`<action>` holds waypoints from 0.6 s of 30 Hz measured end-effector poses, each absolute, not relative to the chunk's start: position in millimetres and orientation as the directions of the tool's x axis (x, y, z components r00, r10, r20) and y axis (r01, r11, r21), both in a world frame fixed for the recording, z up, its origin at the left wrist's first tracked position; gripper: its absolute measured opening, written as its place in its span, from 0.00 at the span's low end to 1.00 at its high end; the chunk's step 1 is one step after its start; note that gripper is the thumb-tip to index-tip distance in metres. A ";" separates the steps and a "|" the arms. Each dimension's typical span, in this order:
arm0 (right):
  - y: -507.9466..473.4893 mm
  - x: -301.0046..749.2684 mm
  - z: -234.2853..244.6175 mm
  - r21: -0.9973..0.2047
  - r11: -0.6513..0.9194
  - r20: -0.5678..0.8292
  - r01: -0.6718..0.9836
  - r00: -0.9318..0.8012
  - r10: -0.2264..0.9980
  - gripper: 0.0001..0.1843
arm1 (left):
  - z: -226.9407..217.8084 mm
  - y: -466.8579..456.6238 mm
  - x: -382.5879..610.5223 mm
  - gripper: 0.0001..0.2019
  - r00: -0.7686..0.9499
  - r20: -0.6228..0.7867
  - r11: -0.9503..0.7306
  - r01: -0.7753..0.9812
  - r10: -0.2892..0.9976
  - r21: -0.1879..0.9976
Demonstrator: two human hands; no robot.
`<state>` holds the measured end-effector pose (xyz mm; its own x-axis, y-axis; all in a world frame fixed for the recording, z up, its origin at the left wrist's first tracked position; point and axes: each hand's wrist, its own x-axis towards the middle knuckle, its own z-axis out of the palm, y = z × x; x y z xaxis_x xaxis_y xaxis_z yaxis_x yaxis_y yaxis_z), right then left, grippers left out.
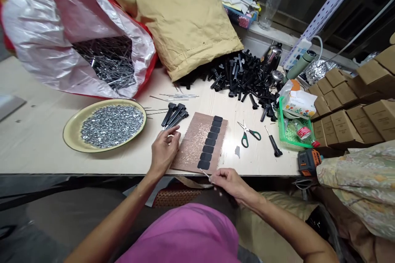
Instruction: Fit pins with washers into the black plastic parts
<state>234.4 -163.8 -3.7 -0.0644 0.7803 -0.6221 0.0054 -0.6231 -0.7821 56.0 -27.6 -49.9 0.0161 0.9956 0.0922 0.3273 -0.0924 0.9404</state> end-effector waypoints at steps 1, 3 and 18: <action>-172.6 228.8 -6.4 -0.697 -0.709 -0.704 -0.111 -0.081 0.705 0.17 | -51.8 -25.1 50.0 0.13 0.024 0.147 -0.144 0.400 0.989 0.905; -188.2 219.2 -14.5 -0.536 -0.795 -0.800 -0.285 -0.130 0.586 0.17 | -56.9 -19.5 39.9 0.11 0.062 0.229 -0.225 0.543 0.971 0.809; -180.5 209.4 -75.5 -0.273 -0.738 -0.814 -0.617 -0.261 0.520 0.16 | -42.9 -6.2 40.3 0.11 0.073 -0.033 -0.057 0.932 0.997 0.357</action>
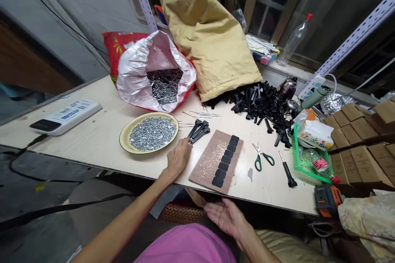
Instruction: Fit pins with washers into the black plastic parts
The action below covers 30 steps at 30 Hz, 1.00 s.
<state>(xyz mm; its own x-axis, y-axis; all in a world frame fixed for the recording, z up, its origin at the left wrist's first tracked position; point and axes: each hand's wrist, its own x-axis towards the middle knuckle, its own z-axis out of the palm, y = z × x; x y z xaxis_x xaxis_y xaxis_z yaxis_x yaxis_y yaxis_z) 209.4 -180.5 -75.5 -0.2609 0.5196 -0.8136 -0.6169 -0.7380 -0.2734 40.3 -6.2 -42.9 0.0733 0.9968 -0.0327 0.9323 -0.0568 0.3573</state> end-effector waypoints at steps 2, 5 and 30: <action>-187.7 201.5 -60.6 -0.446 -0.781 -0.748 -0.437 -0.298 0.593 0.20 | -45.8 -5.2 36.7 0.13 0.058 -0.022 -0.043 0.907 0.998 0.419; -182.4 195.6 -33.7 -0.910 -0.413 -0.409 0.037 -0.257 0.876 0.17 | -46.7 -5.0 29.4 0.14 0.024 0.032 -0.038 0.780 0.999 0.624; -57.6 175.5 12.5 -0.252 0.644 0.625 0.722 -0.387 0.678 0.13 | -10.2 40.5 -30.6 0.15 -0.072 -0.092 0.097 0.948 0.993 0.303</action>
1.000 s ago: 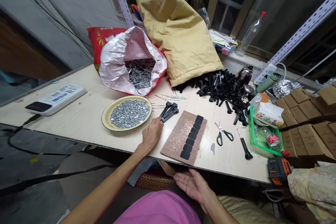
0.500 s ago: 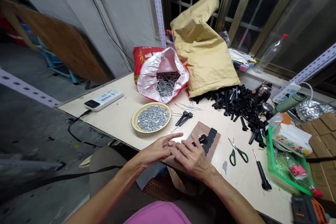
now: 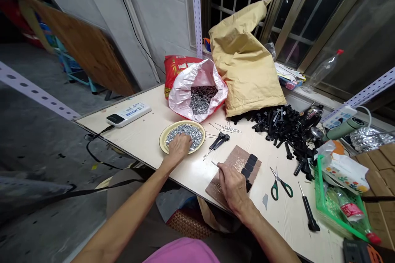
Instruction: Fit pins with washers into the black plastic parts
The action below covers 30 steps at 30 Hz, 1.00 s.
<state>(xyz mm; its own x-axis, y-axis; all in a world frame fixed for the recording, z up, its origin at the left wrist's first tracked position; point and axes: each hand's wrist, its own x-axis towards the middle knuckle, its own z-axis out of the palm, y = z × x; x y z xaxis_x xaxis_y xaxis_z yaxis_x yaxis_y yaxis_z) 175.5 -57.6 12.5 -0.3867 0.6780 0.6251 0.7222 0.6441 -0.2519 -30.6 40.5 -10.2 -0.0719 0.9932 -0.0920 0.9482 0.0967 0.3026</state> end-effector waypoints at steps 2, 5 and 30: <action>-56.7 173.0 10.8 -0.331 0.616 0.603 0.715 -0.342 0.721 0.12 | -11.4 42.8 -32.9 0.15 -0.066 -0.115 0.098 0.948 0.991 0.302; -54.2 167.8 10.3 -0.434 0.552 0.553 0.712 -0.274 0.787 0.11 | -12.1 45.3 -36.9 0.12 -0.057 -0.123 0.095 0.939 0.991 0.331; -10.5 115.4 9.2 -0.425 0.512 0.483 0.747 -0.291 0.826 0.19 | 4.5 17.0 -33.9 0.20 0.036 -0.202 0.197 -0.431 0.979 0.880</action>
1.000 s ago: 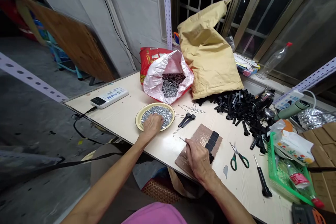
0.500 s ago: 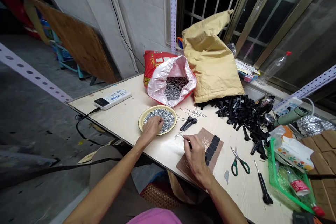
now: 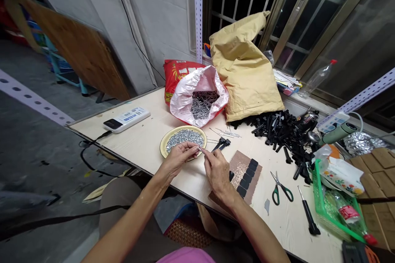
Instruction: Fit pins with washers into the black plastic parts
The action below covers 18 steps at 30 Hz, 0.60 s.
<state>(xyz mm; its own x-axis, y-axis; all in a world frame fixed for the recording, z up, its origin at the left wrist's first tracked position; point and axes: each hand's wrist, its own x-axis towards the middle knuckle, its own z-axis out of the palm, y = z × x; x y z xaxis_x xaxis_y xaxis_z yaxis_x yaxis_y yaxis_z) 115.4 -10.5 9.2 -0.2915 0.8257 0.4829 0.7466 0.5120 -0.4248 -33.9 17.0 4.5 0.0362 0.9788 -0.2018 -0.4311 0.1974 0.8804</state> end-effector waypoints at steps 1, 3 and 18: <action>-11.2 116.9 10.1 -0.418 0.509 0.483 0.752 -0.291 0.826 0.19 | 6.9 14.9 -31.3 0.20 0.042 -0.194 0.193 -0.444 0.980 0.875; -12.8 120.9 11.8 -0.408 0.503 0.483 0.761 -0.287 0.827 0.19 | 9.8 12.8 -26.9 0.20 0.055 -0.189 0.193 -0.461 0.980 0.866; -22.6 139.3 14.8 -0.439 0.433 0.466 0.788 -0.212 0.859 0.16 | 9.8 10.4 -6.1 0.17 0.073 -0.116 0.135 -0.394 0.991 0.909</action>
<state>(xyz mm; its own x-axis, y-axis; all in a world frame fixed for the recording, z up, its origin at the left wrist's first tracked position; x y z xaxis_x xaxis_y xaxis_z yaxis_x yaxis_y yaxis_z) 139.3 -22.6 14.8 -0.2123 0.8588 0.4662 0.7876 0.4328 -0.4385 -6.1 10.4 9.8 0.0732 0.9906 -0.1159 -0.3936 0.1354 0.9093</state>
